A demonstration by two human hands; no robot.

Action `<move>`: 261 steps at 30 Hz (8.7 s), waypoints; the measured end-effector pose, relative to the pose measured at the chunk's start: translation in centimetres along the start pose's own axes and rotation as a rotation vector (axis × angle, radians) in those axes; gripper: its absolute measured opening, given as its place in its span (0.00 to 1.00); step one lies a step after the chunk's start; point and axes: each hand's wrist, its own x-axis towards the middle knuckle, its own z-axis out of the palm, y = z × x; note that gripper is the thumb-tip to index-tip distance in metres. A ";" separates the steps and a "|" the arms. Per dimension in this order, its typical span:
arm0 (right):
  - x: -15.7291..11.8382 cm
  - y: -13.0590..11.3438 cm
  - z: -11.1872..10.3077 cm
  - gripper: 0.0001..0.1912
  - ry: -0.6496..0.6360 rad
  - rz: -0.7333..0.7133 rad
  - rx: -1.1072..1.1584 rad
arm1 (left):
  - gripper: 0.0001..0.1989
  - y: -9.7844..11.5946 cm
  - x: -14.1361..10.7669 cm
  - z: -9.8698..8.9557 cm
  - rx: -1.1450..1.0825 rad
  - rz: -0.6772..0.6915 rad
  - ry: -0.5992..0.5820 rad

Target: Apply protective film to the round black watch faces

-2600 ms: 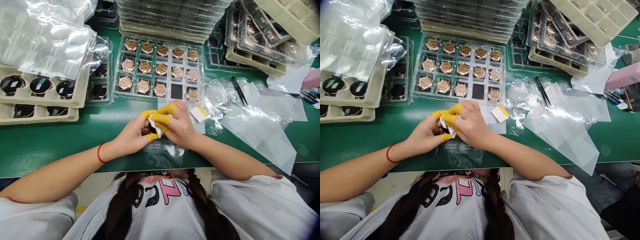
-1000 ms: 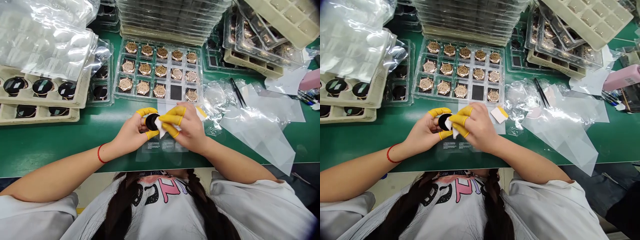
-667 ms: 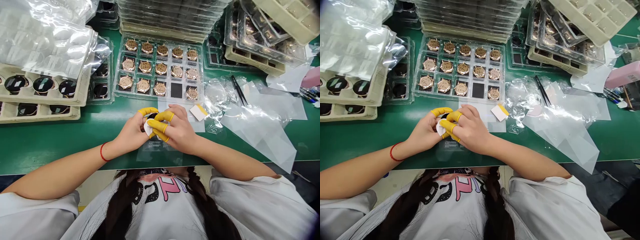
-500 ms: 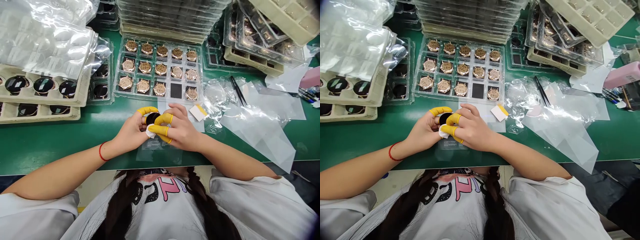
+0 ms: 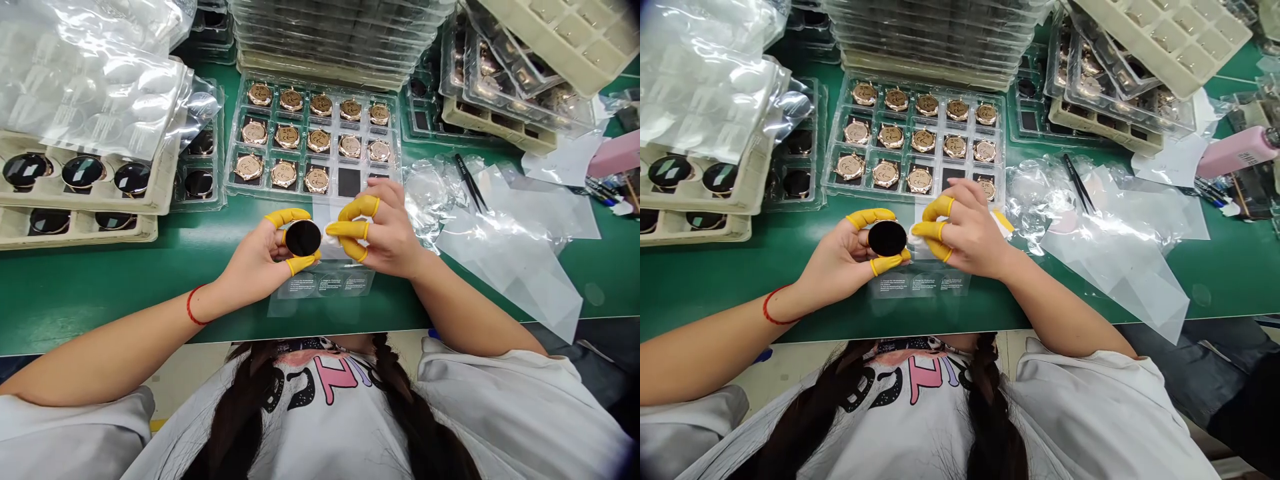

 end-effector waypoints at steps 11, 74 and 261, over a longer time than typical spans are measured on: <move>0.4 -2.6 0.8 0.09 0.094 0.043 0.056 | 0.26 -2.1 0.0 0.0 0.051 0.050 -0.132; 0.8 -3.4 0.2 0.18 -0.166 0.759 1.002 | 0.24 -3.6 0.9 -0.3 0.093 0.141 -0.262; 1.3 -2.4 -0.3 0.09 -0.197 0.473 0.565 | 0.27 -1.9 1.9 -0.3 0.036 -0.060 -0.070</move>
